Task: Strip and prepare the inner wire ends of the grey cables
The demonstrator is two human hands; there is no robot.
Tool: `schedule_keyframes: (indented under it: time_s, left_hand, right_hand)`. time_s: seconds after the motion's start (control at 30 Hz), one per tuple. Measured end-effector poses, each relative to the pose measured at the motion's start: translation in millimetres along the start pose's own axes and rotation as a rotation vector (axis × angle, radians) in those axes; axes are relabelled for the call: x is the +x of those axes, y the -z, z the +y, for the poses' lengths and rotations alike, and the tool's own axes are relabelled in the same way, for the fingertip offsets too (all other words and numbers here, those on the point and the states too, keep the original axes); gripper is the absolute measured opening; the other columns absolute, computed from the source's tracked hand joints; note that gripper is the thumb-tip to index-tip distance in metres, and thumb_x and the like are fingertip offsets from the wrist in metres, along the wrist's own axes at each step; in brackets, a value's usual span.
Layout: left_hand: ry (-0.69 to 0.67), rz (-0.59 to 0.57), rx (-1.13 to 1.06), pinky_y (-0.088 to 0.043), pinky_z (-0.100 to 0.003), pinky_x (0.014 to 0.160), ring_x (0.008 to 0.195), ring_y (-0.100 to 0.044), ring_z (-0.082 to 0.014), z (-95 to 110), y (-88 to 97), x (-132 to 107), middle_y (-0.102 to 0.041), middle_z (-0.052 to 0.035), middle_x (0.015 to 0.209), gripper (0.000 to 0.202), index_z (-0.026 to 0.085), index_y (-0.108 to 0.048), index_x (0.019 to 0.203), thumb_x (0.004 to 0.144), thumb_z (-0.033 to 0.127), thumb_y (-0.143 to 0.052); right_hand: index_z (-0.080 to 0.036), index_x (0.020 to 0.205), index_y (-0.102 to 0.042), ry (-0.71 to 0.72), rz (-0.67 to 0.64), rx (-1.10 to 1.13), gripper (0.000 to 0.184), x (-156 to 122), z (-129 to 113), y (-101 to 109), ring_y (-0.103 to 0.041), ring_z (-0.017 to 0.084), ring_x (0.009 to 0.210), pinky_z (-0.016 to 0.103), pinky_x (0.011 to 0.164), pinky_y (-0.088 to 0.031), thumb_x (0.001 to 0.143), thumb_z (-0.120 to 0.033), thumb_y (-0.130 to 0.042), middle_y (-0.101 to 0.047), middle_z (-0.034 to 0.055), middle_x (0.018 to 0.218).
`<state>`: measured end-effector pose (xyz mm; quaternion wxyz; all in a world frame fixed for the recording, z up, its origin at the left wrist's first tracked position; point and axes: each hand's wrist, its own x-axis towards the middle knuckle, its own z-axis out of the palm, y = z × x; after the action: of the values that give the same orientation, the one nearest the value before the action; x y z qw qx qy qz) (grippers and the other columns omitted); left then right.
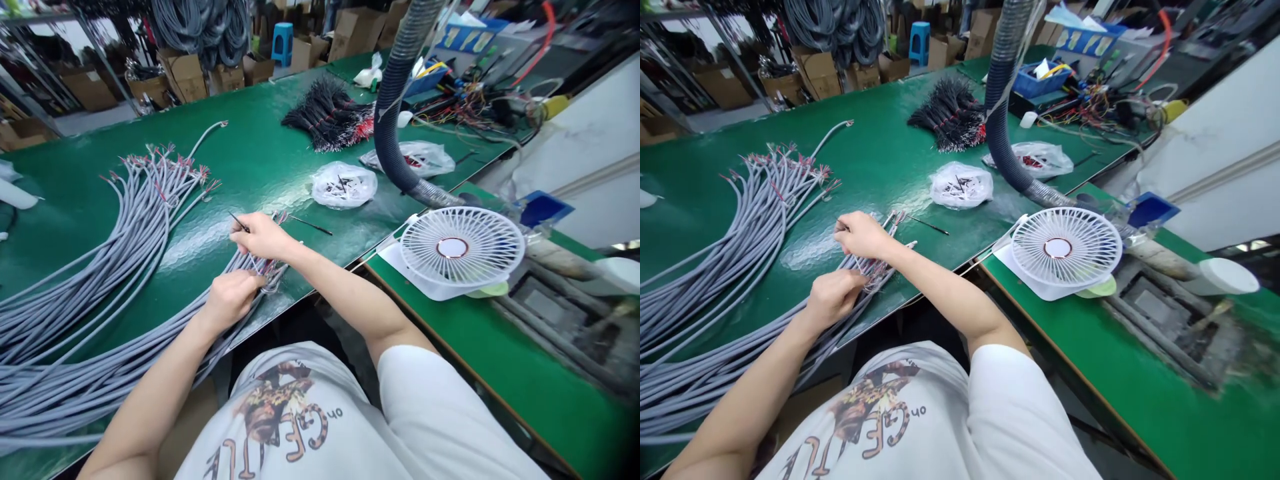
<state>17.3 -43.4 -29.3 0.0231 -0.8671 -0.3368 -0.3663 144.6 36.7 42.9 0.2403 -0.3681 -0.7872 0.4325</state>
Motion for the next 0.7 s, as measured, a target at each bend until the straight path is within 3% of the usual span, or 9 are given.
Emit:
schedule_keyframes:
  time_s: [0.17, 0.27, 0.4, 0.53, 0.7]
  left_hand:
    - [0.287, 0.007, -0.192, -0.053, -0.024, 0.064, 0.070, -0.070, -0.0150, 2.9, -2.5, -4.8, -0.072, -0.0034, 0.082, 0.021, 0.018, -0.052, 0.105, 0.084, 0.018, -0.056]
    - [0.520, 0.041, -0.454, -0.054, -0.025, 0.067, 0.075, -0.072, -0.0165, 4.0, 1.0, -6.9, -0.072, -0.0037, 0.084, 0.019, 0.018, -0.050, 0.104, 0.085, 0.022, -0.054]
    - [0.796, 0.111, -0.806, -0.054, -0.029, 0.063, 0.062, -0.067, -0.0158, 2.9, 5.8, -2.7, -0.071, -0.0027, 0.074, 0.019, 0.017, -0.053, 0.096, 0.090, 0.034, -0.047]
    - [0.880, 0.094, -1.049, -0.052, -0.027, 0.052, 0.051, -0.061, -0.0141, 3.5, 5.8, 6.8, -0.064, 0.0007, 0.061, 0.034, 0.017, -0.055, 0.093, 0.083, 0.049, -0.059]
    - [0.898, 0.099, -1.017, -0.050, -0.025, 0.050, 0.049, -0.058, -0.0119, 5.9, 4.3, 9.4, -0.065, -0.0012, 0.062, 0.030, 0.016, -0.060, 0.080, 0.078, 0.045, -0.067]
  right_hand:
    - [-0.015, 0.070, -0.051, 0.003, 0.041, 0.083, 0.012, -2.3, 12.6, 7.3, -0.048, 0.007, 0.050, 0.020, 0.058, -0.036, 0.082, -0.013, -0.049, -0.057, -0.0046, 0.054]
    - [-0.015, 0.073, -0.051, 0.076, 0.061, 0.106, 0.010, -5.8, 10.9, 9.6, -0.049, 0.007, 0.051, 0.020, 0.059, -0.036, 0.083, -0.015, -0.050, -0.058, -0.0041, 0.057]
    - [-0.015, 0.072, -0.050, 0.135, 0.060, 0.090, 0.011, -5.9, 3.6, 8.7, -0.048, 0.007, 0.054, 0.019, 0.060, -0.035, 0.084, -0.013, -0.048, -0.058, -0.0036, 0.059]
    - [-0.016, 0.072, -0.049, 0.197, 0.040, 0.067, 0.013, -8.9, -4.6, 5.5, -0.046, 0.007, 0.057, 0.020, 0.061, -0.034, 0.085, -0.014, -0.047, -0.056, -0.0033, 0.061]
    - [-0.015, 0.077, -0.052, 0.294, 0.093, 0.099, 0.014, -25.8, -13.3, 13.9, -0.045, 0.008, 0.061, 0.021, 0.063, -0.036, 0.088, -0.023, -0.050, -0.055, -0.0023, 0.068]
